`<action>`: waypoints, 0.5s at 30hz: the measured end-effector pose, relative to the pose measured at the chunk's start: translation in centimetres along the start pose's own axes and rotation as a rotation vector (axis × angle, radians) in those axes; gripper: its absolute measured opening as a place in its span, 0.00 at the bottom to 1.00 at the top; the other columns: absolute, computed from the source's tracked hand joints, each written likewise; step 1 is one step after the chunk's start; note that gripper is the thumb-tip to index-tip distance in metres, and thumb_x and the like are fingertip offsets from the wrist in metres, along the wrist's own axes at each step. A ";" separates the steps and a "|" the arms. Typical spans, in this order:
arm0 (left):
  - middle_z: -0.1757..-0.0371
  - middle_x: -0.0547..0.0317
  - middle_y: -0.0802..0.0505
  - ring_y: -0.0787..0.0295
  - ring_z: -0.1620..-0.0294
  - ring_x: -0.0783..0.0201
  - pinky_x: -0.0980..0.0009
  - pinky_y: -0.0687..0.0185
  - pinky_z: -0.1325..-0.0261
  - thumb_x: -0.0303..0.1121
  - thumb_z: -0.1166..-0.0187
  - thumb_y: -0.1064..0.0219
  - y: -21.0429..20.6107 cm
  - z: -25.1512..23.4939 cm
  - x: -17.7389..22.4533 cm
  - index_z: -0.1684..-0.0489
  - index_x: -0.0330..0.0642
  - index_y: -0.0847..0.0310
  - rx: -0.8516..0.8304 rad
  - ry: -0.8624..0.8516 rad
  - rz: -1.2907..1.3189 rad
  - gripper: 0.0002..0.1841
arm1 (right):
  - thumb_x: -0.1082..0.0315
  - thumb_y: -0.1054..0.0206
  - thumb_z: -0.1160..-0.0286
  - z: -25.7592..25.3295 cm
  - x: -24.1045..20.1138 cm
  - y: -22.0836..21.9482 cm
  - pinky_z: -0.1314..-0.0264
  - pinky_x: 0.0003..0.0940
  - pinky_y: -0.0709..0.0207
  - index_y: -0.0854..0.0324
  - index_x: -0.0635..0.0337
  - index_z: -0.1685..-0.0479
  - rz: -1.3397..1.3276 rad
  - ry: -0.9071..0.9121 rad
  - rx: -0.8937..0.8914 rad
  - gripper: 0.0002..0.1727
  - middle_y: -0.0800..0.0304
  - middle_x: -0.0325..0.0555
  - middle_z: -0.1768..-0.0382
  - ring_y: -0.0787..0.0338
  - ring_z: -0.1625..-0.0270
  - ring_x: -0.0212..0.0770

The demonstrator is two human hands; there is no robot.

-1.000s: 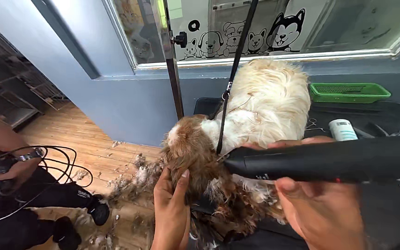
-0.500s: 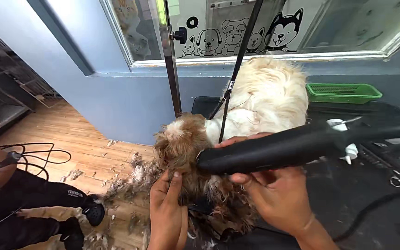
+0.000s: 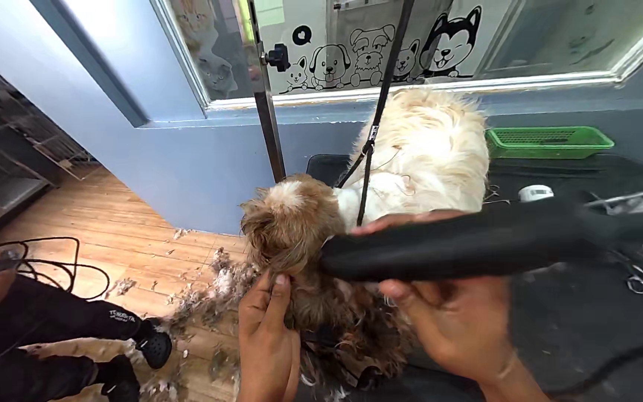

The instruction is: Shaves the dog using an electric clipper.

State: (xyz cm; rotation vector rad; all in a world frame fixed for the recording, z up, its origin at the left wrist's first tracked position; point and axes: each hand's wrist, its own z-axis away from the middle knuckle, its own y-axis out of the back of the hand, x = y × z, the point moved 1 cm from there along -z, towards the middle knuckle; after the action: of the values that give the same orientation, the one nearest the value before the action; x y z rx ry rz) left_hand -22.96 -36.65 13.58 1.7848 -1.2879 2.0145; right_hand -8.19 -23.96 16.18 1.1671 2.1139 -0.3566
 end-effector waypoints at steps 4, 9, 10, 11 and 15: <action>0.60 0.50 0.06 0.07 0.62 0.66 0.69 0.08 0.55 0.26 0.09 0.54 -0.2 -0.1 0.1 0.45 0.31 0.16 -0.012 -0.018 0.001 0.17 | 0.59 0.22 0.28 1.4 0.6 0.3 0.37 0.46 0.08 0.26 0.48 0.27 -0.216 -0.102 -0.107 0.29 0.09 0.46 0.38 0.08 0.38 0.52; 0.50 0.50 0.07 0.07 0.50 0.63 0.63 0.09 0.43 0.31 0.10 0.49 -0.4 0.0 -0.1 0.37 0.32 0.19 -0.021 -0.063 -0.105 0.16 | 0.55 0.17 0.35 1.7 0.7 1.9 0.44 0.38 0.07 0.28 0.45 0.30 -0.268 -0.223 0.360 0.33 0.08 0.43 0.43 0.06 0.43 0.44; 0.48 0.52 0.07 0.07 0.48 0.63 0.63 0.09 0.42 0.40 0.12 0.40 -0.6 0.2 -0.2 0.37 0.33 0.19 -0.041 -0.057 -0.139 0.19 | 0.54 0.17 0.37 1.7 0.8 2.2 0.45 0.38 0.06 0.29 0.45 0.30 -0.273 -0.238 0.425 0.35 0.08 0.42 0.42 0.06 0.43 0.43; 0.49 0.55 0.06 0.07 0.48 0.64 0.64 0.09 0.43 0.53 0.20 0.31 -0.9 0.4 -0.3 0.37 0.34 0.20 -0.068 -0.034 -0.172 0.29 | 0.54 0.16 0.38 1.8 0.9 2.4 0.45 0.40 0.06 0.30 0.46 0.29 -0.281 -0.243 0.463 0.36 0.09 0.43 0.42 0.06 0.43 0.44; 0.49 0.58 0.08 0.07 0.48 0.68 0.66 0.06 0.45 0.57 0.44 0.15 -3.4 1.9 -1.0 0.34 0.29 0.33 -0.164 0.101 -0.158 0.48 | 0.55 0.16 0.37 2.9 0.9 3.1 0.40 0.41 0.08 0.31 0.48 0.28 -0.239 -0.205 0.449 0.37 0.07 0.43 0.42 0.06 0.40 0.45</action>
State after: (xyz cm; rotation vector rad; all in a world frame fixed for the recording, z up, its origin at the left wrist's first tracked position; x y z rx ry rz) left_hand -19.15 -35.40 14.22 1.6348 -1.2042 1.8335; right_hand -4.73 -23.18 13.72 1.0595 2.0494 -1.0592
